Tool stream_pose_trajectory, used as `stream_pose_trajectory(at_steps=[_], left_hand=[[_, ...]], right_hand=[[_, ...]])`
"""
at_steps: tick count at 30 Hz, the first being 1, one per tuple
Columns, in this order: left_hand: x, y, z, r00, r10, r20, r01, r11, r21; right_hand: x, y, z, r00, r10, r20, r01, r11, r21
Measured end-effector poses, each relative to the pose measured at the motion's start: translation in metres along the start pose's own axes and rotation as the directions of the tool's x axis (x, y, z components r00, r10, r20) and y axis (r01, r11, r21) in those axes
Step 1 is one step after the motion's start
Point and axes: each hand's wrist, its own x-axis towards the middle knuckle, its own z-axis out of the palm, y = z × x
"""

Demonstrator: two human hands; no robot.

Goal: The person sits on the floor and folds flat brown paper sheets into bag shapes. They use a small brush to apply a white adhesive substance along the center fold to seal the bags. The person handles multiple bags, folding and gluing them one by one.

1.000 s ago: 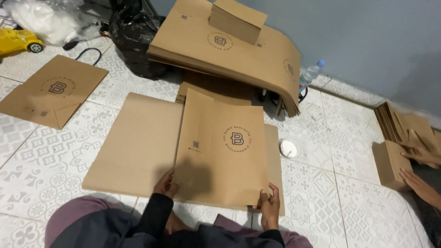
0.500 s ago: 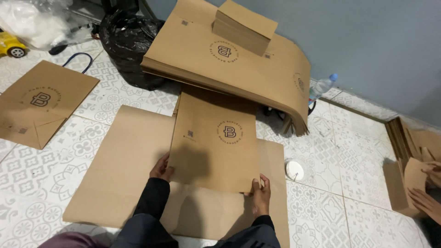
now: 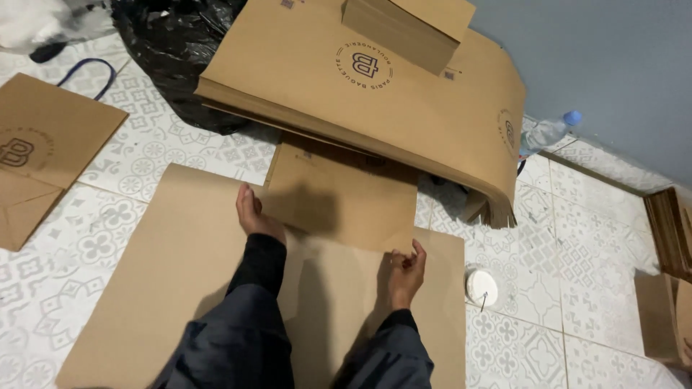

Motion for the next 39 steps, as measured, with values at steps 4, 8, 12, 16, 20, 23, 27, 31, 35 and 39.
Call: stream_pose_trajectory(at_steps=[4,8,12,16,20,23,27,31,35,39], left_hand=[[-0.021,0.016,0.073,0.999,0.052,0.015,-0.051,0.996,-0.078],[0.017,-0.014,0.083,0.98,0.189,0.056,-0.197,0.921,0.335],[0.035,-0.034,0.084,0.964,0.242,0.111,-0.256,0.725,0.64],[0.033,-0.028,0.09,0.973,0.192,0.128,-0.222,0.618,0.754],[0.037,-0.024,0.088,0.985,0.097,0.144,-0.173,0.517,0.838],[0.028,-0.014,0.082,0.976,0.083,0.202,-0.215,0.522,0.825],[-0.004,0.0,0.057,0.943,0.157,0.294,-0.332,0.498,0.801],[-0.01,-0.033,-0.017,0.495,0.613,0.616,-0.833,0.134,0.536],[-0.095,-0.012,-0.089,0.854,0.135,0.503,-0.518,0.308,0.798],[-0.197,0.032,-0.117,0.909,-0.048,0.414,-0.384,0.291,0.876]], right_hand=[[0.042,0.02,0.03,0.927,-0.37,-0.064,0.336,0.894,-0.295],[0.069,0.02,0.048,0.866,-0.491,-0.092,0.407,0.801,-0.439],[0.082,0.02,0.057,0.867,-0.491,-0.089,0.407,0.8,-0.441],[0.087,0.03,0.061,0.869,-0.487,-0.082,0.405,0.798,-0.445],[0.084,0.023,0.058,0.876,-0.478,-0.064,0.411,0.809,-0.421],[0.071,0.0,0.045,0.895,-0.444,-0.046,0.401,0.845,-0.354],[0.038,-0.03,0.017,0.918,-0.397,-0.008,0.374,0.873,-0.313],[-0.006,-0.026,-0.018,0.934,-0.356,0.011,0.344,0.894,-0.288],[-0.064,-0.003,-0.07,0.977,-0.203,0.062,0.212,0.929,-0.302],[-0.092,0.068,-0.123,0.983,-0.18,0.042,0.18,0.885,-0.429]])
